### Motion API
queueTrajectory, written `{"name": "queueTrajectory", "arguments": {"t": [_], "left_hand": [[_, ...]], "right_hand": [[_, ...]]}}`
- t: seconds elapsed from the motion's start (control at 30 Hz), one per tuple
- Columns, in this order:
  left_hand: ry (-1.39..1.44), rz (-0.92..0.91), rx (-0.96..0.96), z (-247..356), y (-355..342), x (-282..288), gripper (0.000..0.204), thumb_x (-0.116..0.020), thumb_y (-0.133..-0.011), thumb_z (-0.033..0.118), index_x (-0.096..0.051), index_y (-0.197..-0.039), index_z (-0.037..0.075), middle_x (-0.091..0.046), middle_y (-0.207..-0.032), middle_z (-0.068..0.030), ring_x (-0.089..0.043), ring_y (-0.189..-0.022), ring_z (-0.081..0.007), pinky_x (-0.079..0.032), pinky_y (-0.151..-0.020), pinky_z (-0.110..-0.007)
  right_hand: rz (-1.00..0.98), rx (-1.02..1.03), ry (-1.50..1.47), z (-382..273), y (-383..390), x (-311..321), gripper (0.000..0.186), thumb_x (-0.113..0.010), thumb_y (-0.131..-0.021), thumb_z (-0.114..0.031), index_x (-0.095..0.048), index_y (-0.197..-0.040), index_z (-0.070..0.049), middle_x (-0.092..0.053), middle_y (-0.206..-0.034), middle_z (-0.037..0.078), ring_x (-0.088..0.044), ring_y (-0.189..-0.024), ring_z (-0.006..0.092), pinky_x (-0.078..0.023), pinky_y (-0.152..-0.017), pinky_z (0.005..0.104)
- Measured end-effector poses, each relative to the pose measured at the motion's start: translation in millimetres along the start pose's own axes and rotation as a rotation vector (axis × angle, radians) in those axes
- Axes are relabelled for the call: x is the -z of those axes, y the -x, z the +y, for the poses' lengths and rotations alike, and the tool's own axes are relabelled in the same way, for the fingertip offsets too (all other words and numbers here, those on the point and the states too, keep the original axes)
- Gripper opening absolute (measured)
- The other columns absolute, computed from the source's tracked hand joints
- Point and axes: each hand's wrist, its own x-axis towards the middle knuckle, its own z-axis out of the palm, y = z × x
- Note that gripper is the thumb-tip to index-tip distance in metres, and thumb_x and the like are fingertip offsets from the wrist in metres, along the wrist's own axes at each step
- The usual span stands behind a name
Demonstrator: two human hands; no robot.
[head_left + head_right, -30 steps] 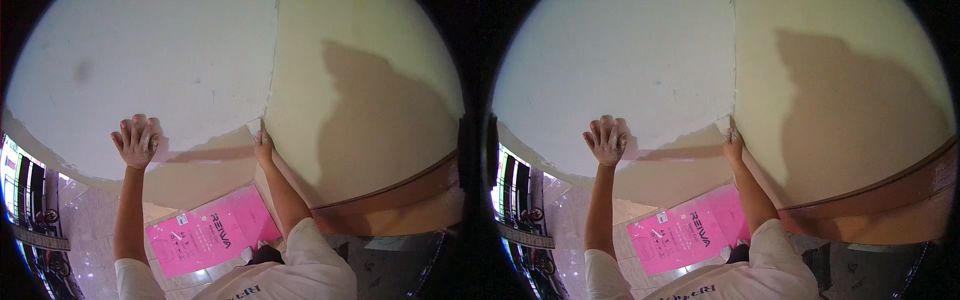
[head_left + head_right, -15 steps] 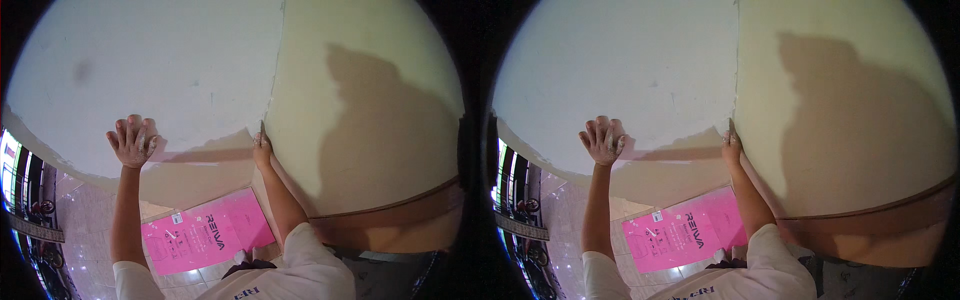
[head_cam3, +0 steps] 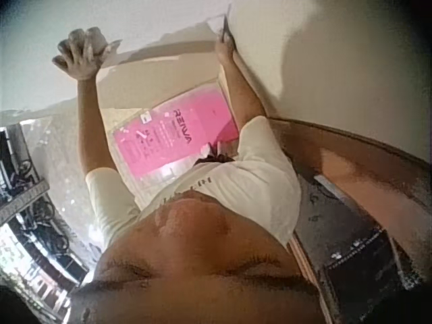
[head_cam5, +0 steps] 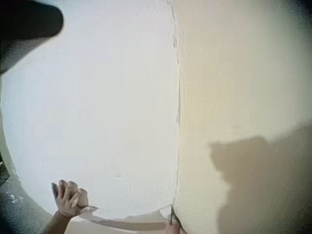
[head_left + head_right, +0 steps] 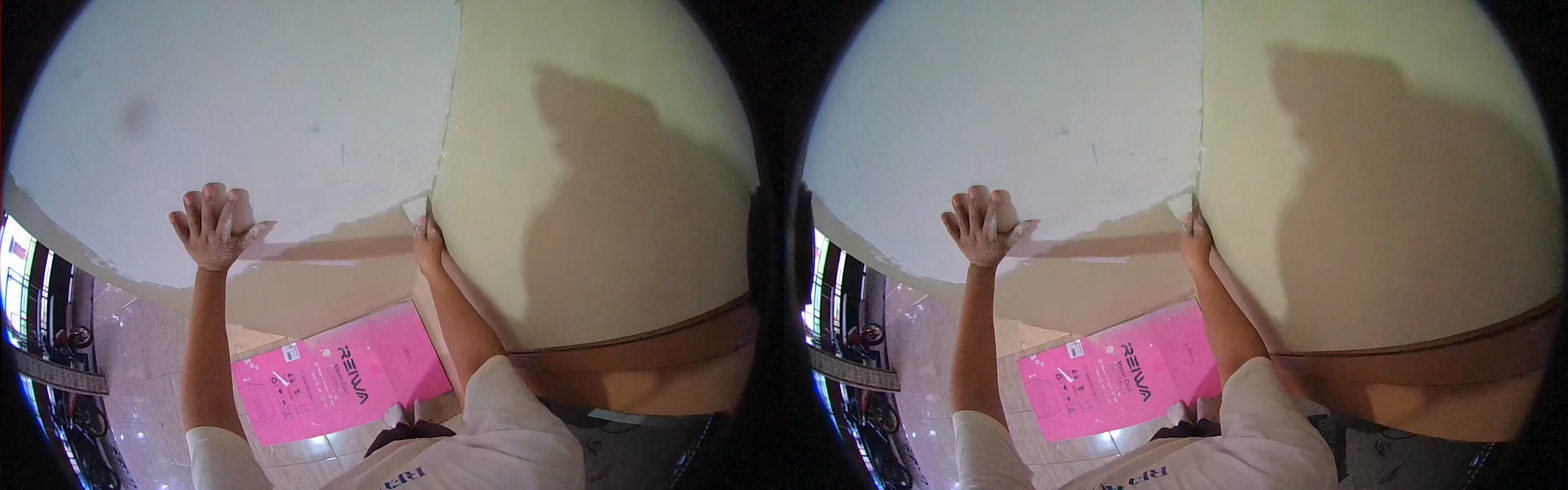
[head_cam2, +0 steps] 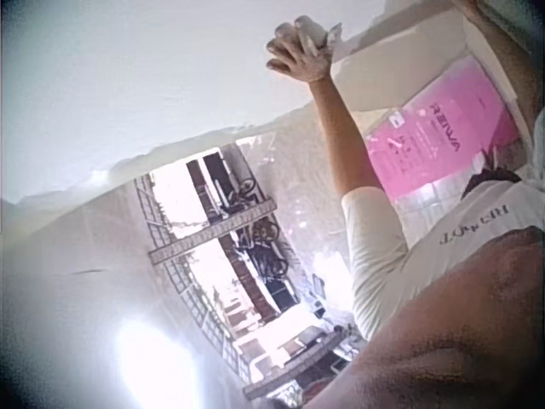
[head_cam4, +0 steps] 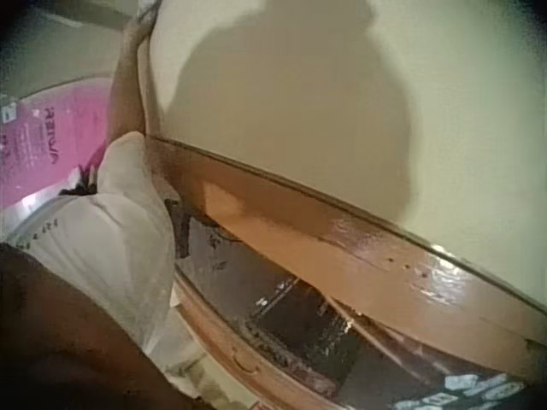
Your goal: The person applies and smooths wall putty onto a wall surface using a putty knife.
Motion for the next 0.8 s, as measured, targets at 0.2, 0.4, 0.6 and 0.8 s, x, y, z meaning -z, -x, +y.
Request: {"name": "queueTrajectory", "arguments": {"t": [0.2,0.4,0.6,0.8], "left_hand": [[-0.003,-0.018,-0.006,-6.5,1.7,6.5,0.086,-0.058,-0.069,0.078,-0.049,-0.135,0.023,-0.039,-0.146,-0.0119,-0.024,-0.14,-0.0356,-0.002,-0.114,-0.055],[-0.021,-0.036,-0.006,-7.7,2.5,7.3,0.083,-0.055,-0.071,0.078,-0.051,-0.133,0.022,-0.041,-0.144,-0.0125,-0.023,-0.14,-0.0354,-0.002,-0.114,-0.054],[0.013,0.02,0.003,9.1,-11.0,-3.9,0.085,-0.056,-0.071,0.078,-0.051,-0.133,0.021,-0.04,-0.145,-0.0124,-0.022,-0.141,-0.0358,-0.002,-0.114,-0.054],[-0.045,-0.044,-0.031,-21.2,8.7,17.3,0.084,-0.057,-0.071,0.077,-0.051,-0.133,0.021,-0.037,-0.147,-0.0118,-0.022,-0.141,-0.0357,-0.002,-0.113,-0.055]], "right_hand": [[-0.192,-0.267,-0.096,-20.1,-5.6,1.6,0.046,-0.04,-0.099,-0.03,-0.047,-0.133,0.001,-0.05,-0.133,0.024,-0.046,-0.125,0.0372,-0.034,-0.105,0.039],[0.09,0.187,0.081,-21.7,0.2,-3.5,0.046,-0.036,-0.1,-0.034,-0.051,-0.127,0.0,-0.06,-0.113,0.025,-0.057,-0.107,0.0349,-0.042,-0.094,0.0407],[0.104,0.002,0.123,30.2,-12.4,4.0,0.053,-0.037,-0.099,-0.042,-0.057,-0.081,0.003,-0.056,-0.066,0.016,-0.054,-0.067,0.0273,-0.042,-0.067,0.0416],[-0.14,-0.178,-0.119,-32.9,-5.4,-20.0,0.049,-0.037,-0.1,-0.041,-0.057,-0.099,0.003,-0.049,-0.063,0.005,-0.047,-0.06,0.0172,-0.042,-0.061,0.0318]]}}
